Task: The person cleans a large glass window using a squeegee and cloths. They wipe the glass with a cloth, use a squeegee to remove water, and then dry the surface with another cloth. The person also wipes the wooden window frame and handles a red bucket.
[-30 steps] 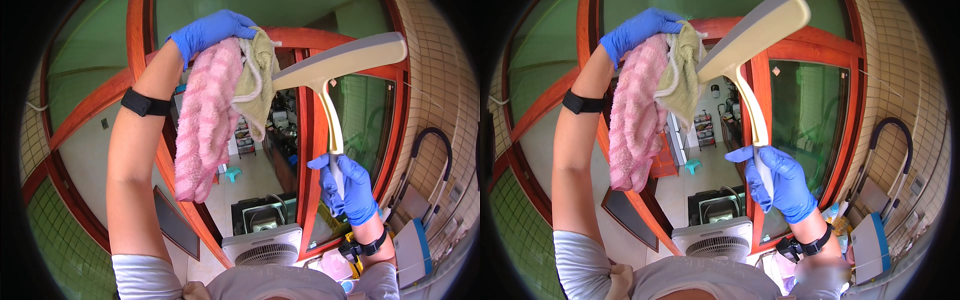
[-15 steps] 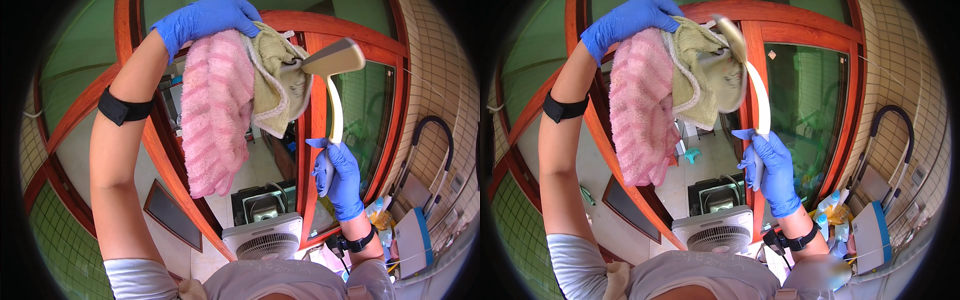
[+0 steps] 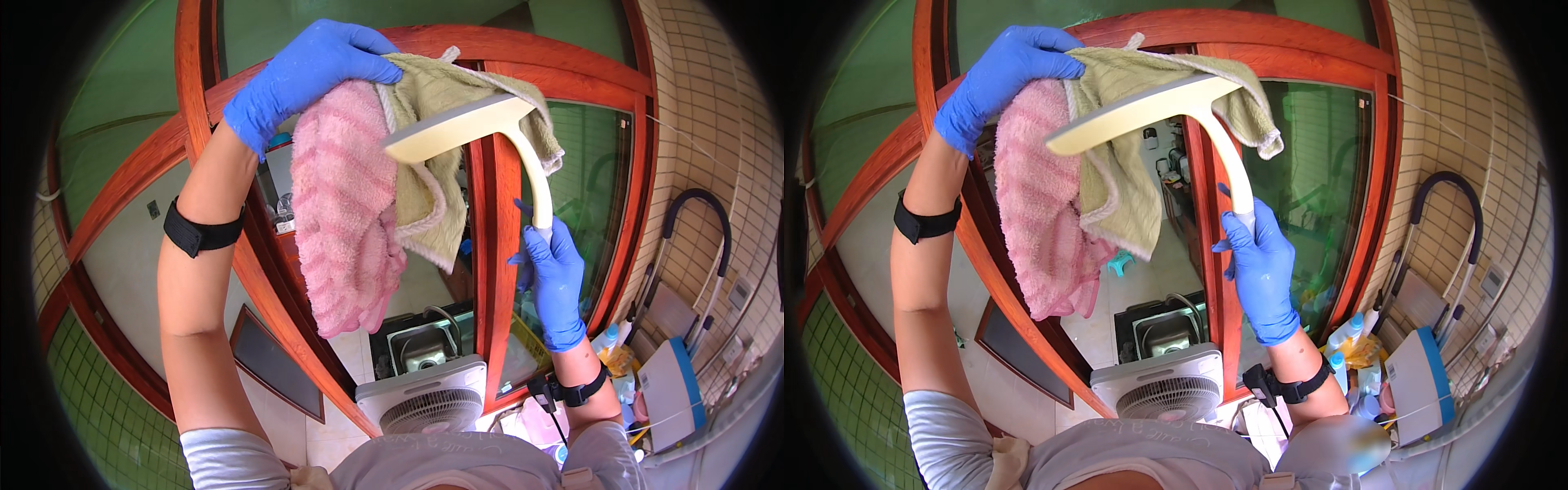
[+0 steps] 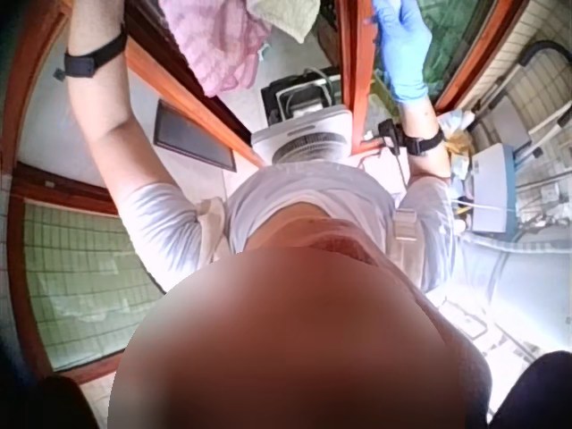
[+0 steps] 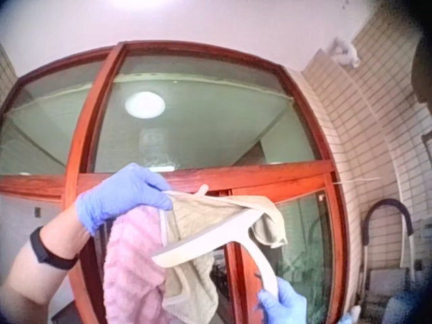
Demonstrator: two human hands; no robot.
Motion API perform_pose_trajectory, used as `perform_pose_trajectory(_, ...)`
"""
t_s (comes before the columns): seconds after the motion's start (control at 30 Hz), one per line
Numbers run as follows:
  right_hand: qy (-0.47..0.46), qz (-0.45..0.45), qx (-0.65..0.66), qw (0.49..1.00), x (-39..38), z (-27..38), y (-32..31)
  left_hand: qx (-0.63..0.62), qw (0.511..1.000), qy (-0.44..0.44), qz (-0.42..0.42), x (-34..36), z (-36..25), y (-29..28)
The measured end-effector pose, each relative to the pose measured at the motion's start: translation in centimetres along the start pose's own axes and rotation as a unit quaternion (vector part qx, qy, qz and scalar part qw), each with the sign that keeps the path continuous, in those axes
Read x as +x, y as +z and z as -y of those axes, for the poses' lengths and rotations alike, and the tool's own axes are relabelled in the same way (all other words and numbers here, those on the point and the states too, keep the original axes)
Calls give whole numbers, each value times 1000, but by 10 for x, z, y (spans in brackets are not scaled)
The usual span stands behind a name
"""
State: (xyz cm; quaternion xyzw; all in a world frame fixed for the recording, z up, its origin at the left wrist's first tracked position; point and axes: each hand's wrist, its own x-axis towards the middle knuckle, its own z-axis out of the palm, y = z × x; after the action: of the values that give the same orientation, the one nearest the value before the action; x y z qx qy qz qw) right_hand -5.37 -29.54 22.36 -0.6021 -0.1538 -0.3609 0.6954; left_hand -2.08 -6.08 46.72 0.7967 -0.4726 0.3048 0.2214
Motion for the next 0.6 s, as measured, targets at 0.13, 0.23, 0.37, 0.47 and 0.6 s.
perform_pose_trajectory(0.13, -29, -47, -84, 995, 10, 7, 2, -89, 994, -61, 4, -10, 6, -7)
perform_pose_trajectory(0.23, -52, -69, -143, 986, 16, 8, -2, -111, 991, -79, 9, -17, 5, -5)
perform_pose_trajectory(0.37, -131, -96, -216, 963, 23, 13, -5, -156, 984, -77, -46, -17, 6, -6)
perform_pose_trajectory(0.47, -232, -93, -274, 929, 36, 11, -10, -179, 976, -63, -105, -20, 1, -17)
perform_pose_trajectory(0.6, -238, -70, -410, 878, 53, 37, 9, -90, 988, 30, -118, -30, -22, -21)
